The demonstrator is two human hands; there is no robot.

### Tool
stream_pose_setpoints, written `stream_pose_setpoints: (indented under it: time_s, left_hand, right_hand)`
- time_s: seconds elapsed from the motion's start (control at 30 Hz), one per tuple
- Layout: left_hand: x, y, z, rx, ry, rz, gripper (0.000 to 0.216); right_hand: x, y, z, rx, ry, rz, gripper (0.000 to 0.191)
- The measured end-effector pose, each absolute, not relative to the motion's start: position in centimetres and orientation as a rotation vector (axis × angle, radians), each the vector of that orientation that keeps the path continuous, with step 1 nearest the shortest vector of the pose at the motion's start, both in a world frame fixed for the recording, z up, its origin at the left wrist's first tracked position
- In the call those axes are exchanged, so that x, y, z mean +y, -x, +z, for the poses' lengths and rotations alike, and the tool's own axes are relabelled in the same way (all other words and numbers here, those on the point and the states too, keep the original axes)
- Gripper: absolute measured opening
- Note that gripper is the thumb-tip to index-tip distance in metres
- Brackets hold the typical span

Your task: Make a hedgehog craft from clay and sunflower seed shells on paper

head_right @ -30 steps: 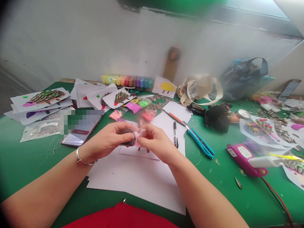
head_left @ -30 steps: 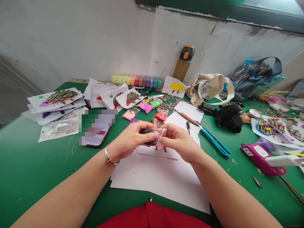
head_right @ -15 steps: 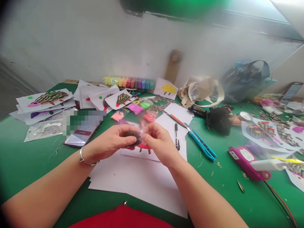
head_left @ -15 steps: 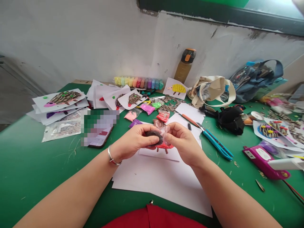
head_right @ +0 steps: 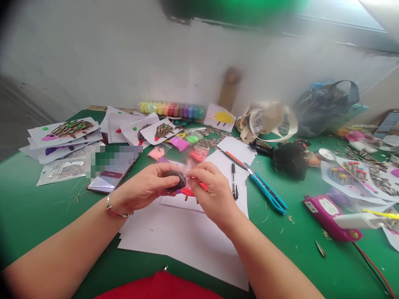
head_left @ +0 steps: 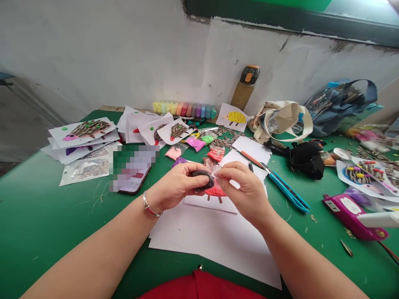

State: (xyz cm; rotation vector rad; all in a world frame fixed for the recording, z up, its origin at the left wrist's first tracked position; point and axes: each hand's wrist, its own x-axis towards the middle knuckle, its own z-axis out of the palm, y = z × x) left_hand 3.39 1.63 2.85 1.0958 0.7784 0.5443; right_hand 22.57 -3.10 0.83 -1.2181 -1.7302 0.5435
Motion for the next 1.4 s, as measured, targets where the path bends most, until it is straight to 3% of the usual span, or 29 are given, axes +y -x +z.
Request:
stream_pose_setpoints:
  time_s: [0.23, 0.73, 1.4]
  left_hand:
    - [1.6, -3.2, 2.5, 0.761, -1.096, 0.543, 0.019]
    - [1.5, -3.5, 2.9, 0.781, -1.079, 0.519, 0.015]
    - [1.7, -3.1, 3.0, 0.738, -1.038, 0.451, 0.012]
  right_hand:
    - [-3.1, -23.2, 0.9, -1.746, 1.211, 0.814, 0.014]
    - [-2.9, -23.3, 0.5, -1.897, 1.111, 0.571, 0.018]
    - [-3.0, -23.5, 0.8, -1.945, 0.994, 0.747, 0.018]
